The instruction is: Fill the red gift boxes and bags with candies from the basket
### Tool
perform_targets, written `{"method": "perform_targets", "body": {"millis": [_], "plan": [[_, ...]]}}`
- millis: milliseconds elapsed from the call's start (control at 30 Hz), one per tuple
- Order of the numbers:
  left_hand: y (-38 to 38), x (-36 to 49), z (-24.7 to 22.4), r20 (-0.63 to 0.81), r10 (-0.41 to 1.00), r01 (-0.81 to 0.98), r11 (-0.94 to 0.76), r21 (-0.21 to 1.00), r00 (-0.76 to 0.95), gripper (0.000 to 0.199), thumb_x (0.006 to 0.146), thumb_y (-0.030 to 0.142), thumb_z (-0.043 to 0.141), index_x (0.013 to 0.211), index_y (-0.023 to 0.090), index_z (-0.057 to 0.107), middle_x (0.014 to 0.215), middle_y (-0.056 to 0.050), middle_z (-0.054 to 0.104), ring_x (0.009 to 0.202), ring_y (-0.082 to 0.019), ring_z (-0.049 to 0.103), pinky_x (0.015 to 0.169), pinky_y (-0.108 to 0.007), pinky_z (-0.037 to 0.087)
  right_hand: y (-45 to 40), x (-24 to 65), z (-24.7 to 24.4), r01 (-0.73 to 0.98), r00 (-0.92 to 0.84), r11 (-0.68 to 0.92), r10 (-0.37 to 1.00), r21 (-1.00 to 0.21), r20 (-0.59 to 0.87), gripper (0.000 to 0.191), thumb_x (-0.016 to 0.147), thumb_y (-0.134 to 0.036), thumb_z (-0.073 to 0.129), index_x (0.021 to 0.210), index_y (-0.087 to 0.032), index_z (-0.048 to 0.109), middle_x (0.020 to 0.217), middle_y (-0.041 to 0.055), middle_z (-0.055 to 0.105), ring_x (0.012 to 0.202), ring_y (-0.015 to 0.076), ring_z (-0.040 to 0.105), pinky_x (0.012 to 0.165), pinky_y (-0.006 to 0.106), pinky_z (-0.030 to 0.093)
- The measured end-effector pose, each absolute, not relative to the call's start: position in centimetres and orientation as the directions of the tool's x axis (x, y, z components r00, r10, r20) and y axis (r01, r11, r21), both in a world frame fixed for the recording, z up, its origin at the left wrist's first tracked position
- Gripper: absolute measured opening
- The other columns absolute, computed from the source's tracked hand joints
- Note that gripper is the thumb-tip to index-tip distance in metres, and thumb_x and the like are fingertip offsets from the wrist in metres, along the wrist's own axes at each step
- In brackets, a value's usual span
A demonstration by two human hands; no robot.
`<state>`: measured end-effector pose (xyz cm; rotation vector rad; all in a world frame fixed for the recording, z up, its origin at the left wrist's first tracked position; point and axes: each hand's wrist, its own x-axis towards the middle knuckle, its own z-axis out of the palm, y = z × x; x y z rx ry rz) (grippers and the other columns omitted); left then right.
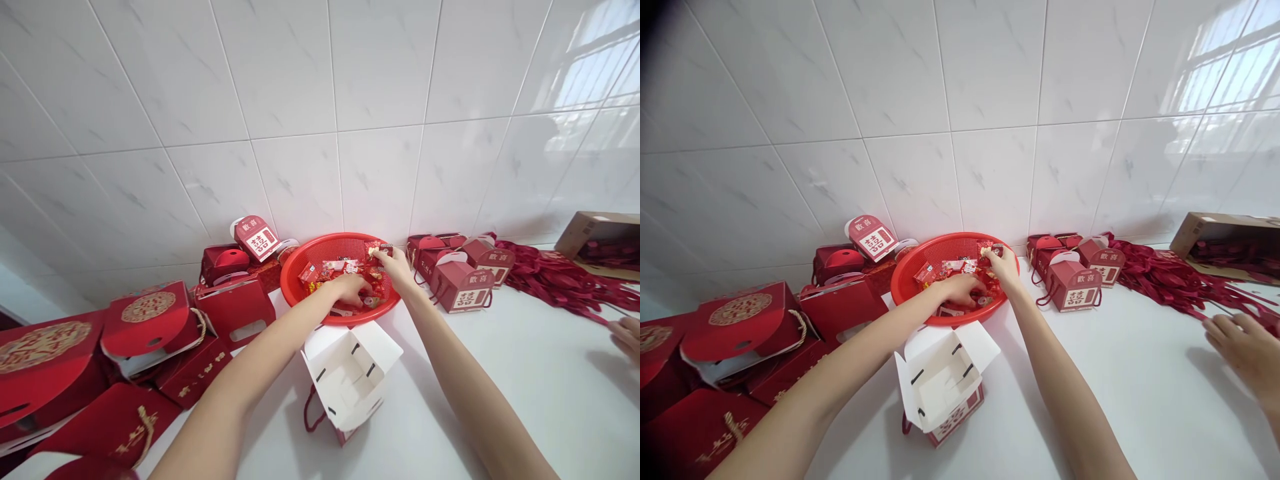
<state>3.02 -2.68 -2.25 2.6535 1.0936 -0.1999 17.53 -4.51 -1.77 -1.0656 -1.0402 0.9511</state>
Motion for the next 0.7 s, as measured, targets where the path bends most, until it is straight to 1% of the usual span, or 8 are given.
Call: {"method": "perform_targets", "body": {"millis": [67,167,300,400,467,567,633,700], "plan": [[-2.5,2.6,-1.8,-0.195,0.763,0.788,-0.601,0.136,0.616,0.039,0.074,0.015,0.067,0.111,0.028,0.07,0.109,-0.004,0.073,0.098,-0.026,0.067,0.082,-0.031,0.05,-4.4,17.5,-1.8,-0.106,0.254,0.209,0.951,-0.972,0.177,0.011,0.065,-0.031,0.065,0.069,-0.021,0.061,0.068,0.0,0.066,0.067,0.0176,0.06,0.062,0.028,0.048],[-2.4,2.0,-1.1,-0.107,0.86,0.865,-0.487,0.121,0.499,0.045,0.082,0.02,0.062,0.127,0.026,0.061,0.122,-0.008,0.07,0.11,-0.029,0.065,0.089,-0.034,0.049,-4.4,17.5,-1.8,-0.111,0.251,0.198,0.954,-0.974,0.166,0.011,0.065,-0.03,0.065,0.069,-0.021,0.06,0.067,-0.0008,0.064,0.065,0.0165,0.058,0.061,0.028,0.048],[-2.6,1.8,-0.6,-0.046,0.928,0.92,-0.358,0.163,0.369,0.049,0.087,0.025,0.058,0.136,0.027,0.053,0.126,-0.01,0.068,0.116,-0.031,0.063,0.092,-0.037,0.05,-4.5,17.4,-1.8,-0.13,0.232,0.178,0.962,-0.976,0.144,0.012,0.067,-0.031,0.065,0.073,-0.021,0.062,0.067,-0.0011,0.065,0.066,0.0168,0.059,0.062,0.028,0.049],[-2.6,1.8,-0.4,-0.011,0.95,0.942,-0.309,0.133,0.313,0.052,0.086,0.017,0.054,0.138,0.028,0.052,0.126,-0.009,0.068,0.118,-0.03,0.062,0.096,-0.038,0.048,-4.5,17.4,-1.8,-0.144,0.241,0.164,0.962,-0.976,0.126,0.011,0.068,-0.03,0.064,0.074,-0.021,0.061,0.068,-0.0008,0.066,0.067,0.0173,0.06,0.063,0.029,0.05],[-2.5,1.8,-0.5,0.063,0.938,0.934,-0.346,0.087,0.341,0.055,0.084,0.011,0.054,0.136,0.027,0.055,0.13,-0.008,0.066,0.124,-0.028,0.058,0.104,-0.04,0.044,-4.5,17.4,-1.9,-0.141,0.243,0.161,0.962,-0.977,0.124,0.011,0.068,-0.029,0.065,0.074,-0.021,0.061,0.069,-0.0007,0.066,0.067,0.0174,0.06,0.064,0.03,0.05],[-2.4,2.1,-0.8,0.117,0.848,0.847,-0.527,0.069,0.517,0.049,0.084,0.012,0.055,0.131,0.025,0.062,0.138,-0.008,0.061,0.131,-0.027,0.051,0.111,-0.038,0.039,-4.3,17.5,-1.9,-0.105,0.252,0.184,0.956,-0.977,0.153,0.011,0.067,-0.029,0.065,0.073,-0.021,0.061,0.068,-0.0012,0.065,0.067,0.017,0.059,0.065,0.029,0.049],[-2.5,2.6,-1.3,0.047,0.741,0.738,-0.671,0.074,0.669,0.045,0.084,0.019,0.058,0.128,0.026,0.066,0.141,-0.007,0.059,0.133,-0.027,0.049,0.113,-0.038,0.037,-4.2,17.6,-2.0,-0.081,0.261,0.203,0.949,-0.976,0.176,0.011,0.067,-0.029,0.065,0.071,-0.021,0.06,0.069,-0.0012,0.065,0.068,0.0168,0.059,0.065,0.029,0.048],[-2.4,3.3,-1.9,-0.056,0.63,0.632,-0.772,0.069,0.775,0.047,0.083,0.023,0.062,0.129,0.03,0.066,0.145,-0.005,0.056,0.139,-0.029,0.043,0.118,-0.04,0.03,-4.1,17.7,-2.1,-0.078,0.263,0.217,0.946,-0.973,0.19,0.011,0.066,-0.029,0.065,0.071,-0.02,0.061,0.07,-0.001,0.066,0.069,0.0169,0.06,0.066,0.029,0.048]]}}
